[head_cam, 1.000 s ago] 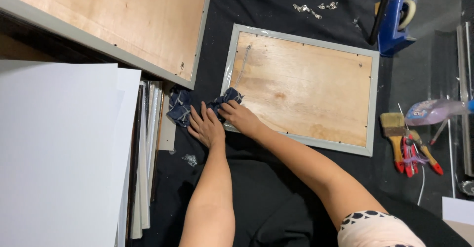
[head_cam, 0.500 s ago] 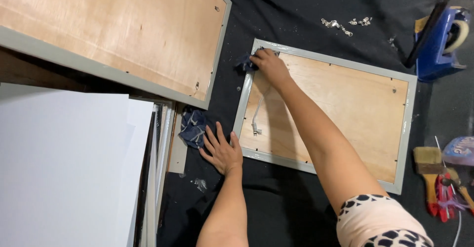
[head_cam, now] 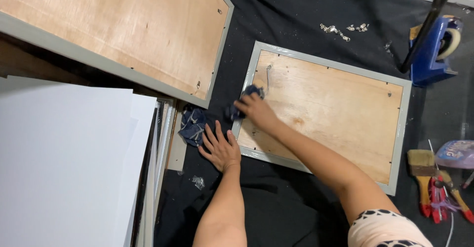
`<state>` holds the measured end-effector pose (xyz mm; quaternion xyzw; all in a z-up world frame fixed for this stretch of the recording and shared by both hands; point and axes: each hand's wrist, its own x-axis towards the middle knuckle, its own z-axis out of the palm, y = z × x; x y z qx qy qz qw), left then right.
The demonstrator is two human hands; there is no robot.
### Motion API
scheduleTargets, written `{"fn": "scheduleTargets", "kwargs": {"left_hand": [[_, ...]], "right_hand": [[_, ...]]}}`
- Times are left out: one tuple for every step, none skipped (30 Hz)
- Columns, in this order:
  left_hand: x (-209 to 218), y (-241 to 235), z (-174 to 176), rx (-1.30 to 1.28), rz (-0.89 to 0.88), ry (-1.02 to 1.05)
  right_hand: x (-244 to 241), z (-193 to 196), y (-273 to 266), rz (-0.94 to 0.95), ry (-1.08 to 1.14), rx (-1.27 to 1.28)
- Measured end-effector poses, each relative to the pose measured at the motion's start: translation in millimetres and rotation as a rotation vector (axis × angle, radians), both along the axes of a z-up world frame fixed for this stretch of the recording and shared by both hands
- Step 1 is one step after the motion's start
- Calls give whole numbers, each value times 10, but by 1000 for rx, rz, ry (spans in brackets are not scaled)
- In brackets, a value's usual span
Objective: The person wipes the edges of a wooden frame with a cloth, then uses a red utility knife to scrape along the frame's perimeter. The frame is handled one at a time on a black cloth-covered surface.
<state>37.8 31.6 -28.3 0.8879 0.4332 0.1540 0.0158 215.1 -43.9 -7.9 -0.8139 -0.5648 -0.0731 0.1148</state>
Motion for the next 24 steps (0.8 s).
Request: {"fn": "scheduleTargets", "kwargs": {"left_hand": [[-4, -15, 33, -4, -1, -4], [-8, -14, 63, 6, 6, 6], [-6, -9, 92, 17, 12, 17], [-2, -2, 82, 17, 15, 14], [10, 5, 67, 16, 13, -9], [-13, 0, 50, 13, 11, -24], [-16, -4, 49, 11, 14, -20], [-9, 0, 45, 6, 13, -10], [1, 5, 44, 0, 12, -1], [5, 4, 49, 3, 14, -4], [11, 3, 57, 7, 13, -2], [3, 10, 61, 13, 13, 2], [18, 5, 73, 16, 15, 1], [19, 11, 85, 34, 12, 9], [22, 8, 95, 52, 10, 18], [23, 15, 99, 57, 8, 24], [25, 13, 102, 58, 3, 15], [31, 15, 105, 60, -5, 4], [42, 39, 81, 66, -12, 9], [40, 27, 63, 52, 0, 15], [33, 11, 47, 38, 12, 22], [20, 12, 55, 34, 5, 25], [5, 12, 66, 37, -4, 36], [21, 20, 77, 42, -15, 42]], "right_hand": [[-230, 3, -76, -1, -4, -4], [-457, 0, -133, 80, -9, 28], [-677, -6, -187, 161, -13, 60], [-680, 120, -208, 164, -16, 59], [-675, 241, -227, 213, -21, 104], [-703, 355, -258, 262, -19, 147], [-527, 290, -221, 264, -15, 146], [-343, 221, -177, 260, -1, 111], [-157, 154, -131, 255, 14, 76], [52, 132, -70, 257, 10, 78], [264, 114, -8, 234, 20, 57], [462, 89, 62, 210, 32, 37], [684, 89, 97, 212, 31, 40], [894, 82, 146, 77, 11, 41], [1105, 71, 190, -59, -9, 43], [1425, -177, 190, -62, -3, 48], [1743, -429, 182, -312, -73, 21], [2061, -681, 162, -566, -143, -6], [2021, -487, 199, -573, -137, -2], [1971, -288, 195, -636, -152, 59], [1918, -87, 188, -700, -168, 120], [1864, -146, 122, -707, -167, 115], [1805, -202, 53, -625, -97, 48], [1774, -240, -18, -546, -31, -13]]}}
